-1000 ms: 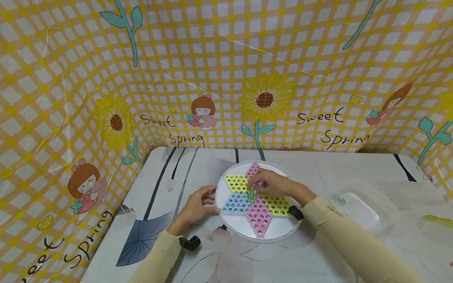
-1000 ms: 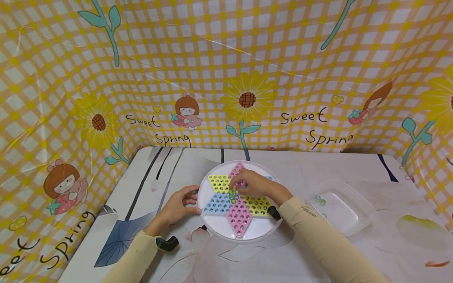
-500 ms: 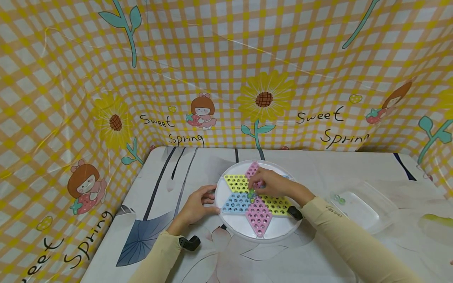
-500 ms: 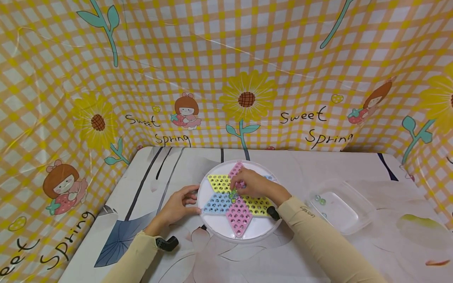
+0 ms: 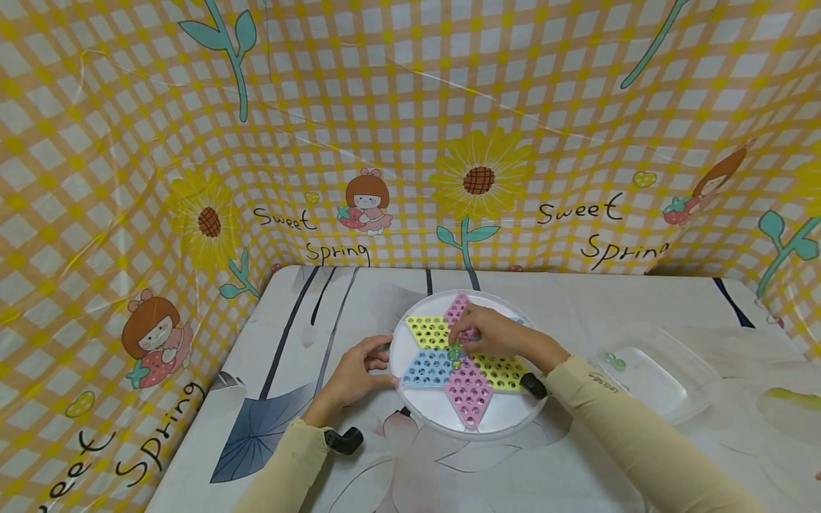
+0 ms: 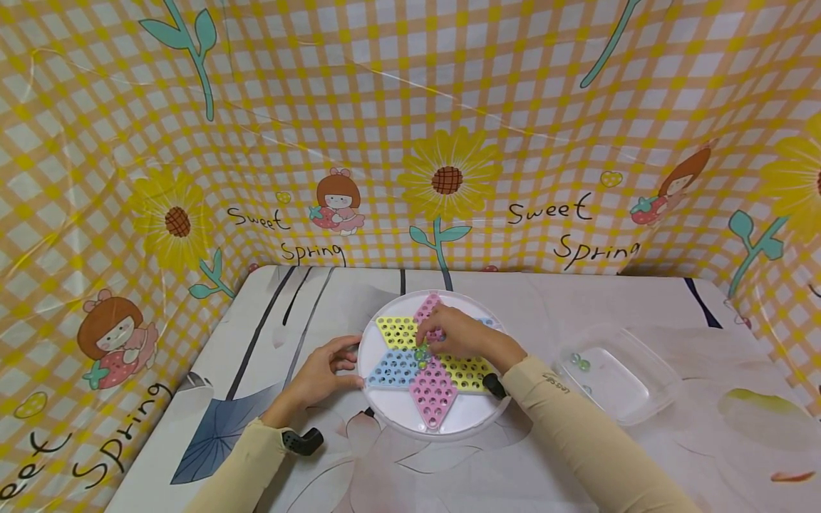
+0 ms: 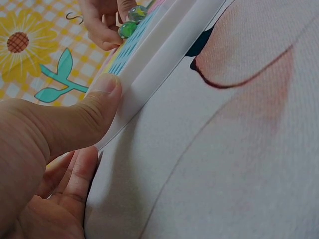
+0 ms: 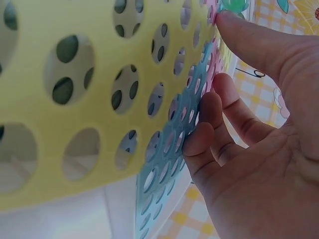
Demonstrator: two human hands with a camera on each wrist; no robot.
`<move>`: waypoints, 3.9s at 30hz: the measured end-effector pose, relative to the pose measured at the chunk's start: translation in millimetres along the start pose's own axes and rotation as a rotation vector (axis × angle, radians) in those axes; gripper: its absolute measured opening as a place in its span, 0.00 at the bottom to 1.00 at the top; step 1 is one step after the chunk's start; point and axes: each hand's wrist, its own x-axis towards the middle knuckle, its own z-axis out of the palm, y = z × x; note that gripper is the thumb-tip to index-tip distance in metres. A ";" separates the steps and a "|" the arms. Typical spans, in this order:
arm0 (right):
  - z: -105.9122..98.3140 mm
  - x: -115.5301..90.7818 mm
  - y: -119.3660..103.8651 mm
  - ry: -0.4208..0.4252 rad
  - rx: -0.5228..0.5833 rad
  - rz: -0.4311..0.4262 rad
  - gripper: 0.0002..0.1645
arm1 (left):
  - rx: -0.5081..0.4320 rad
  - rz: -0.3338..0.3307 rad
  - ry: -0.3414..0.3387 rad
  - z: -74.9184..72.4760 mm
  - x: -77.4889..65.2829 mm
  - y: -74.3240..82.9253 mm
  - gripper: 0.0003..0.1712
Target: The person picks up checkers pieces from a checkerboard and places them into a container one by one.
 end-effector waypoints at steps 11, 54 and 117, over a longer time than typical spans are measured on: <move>-2.7 -3.2 -2.5 0.024 0.010 -0.010 0.10 | 0.009 0.030 -0.004 0.0 1.8 -0.9 0.45; -22.8 -25.2 -11.3 0.216 0.118 -0.013 0.10 | 0.016 0.011 -0.030 -0.3 0.4 -3.9 0.45; -63.6 -182.4 33.2 0.599 -0.132 0.087 0.14 | 0.022 0.034 -0.012 1.6 1.1 -6.0 0.45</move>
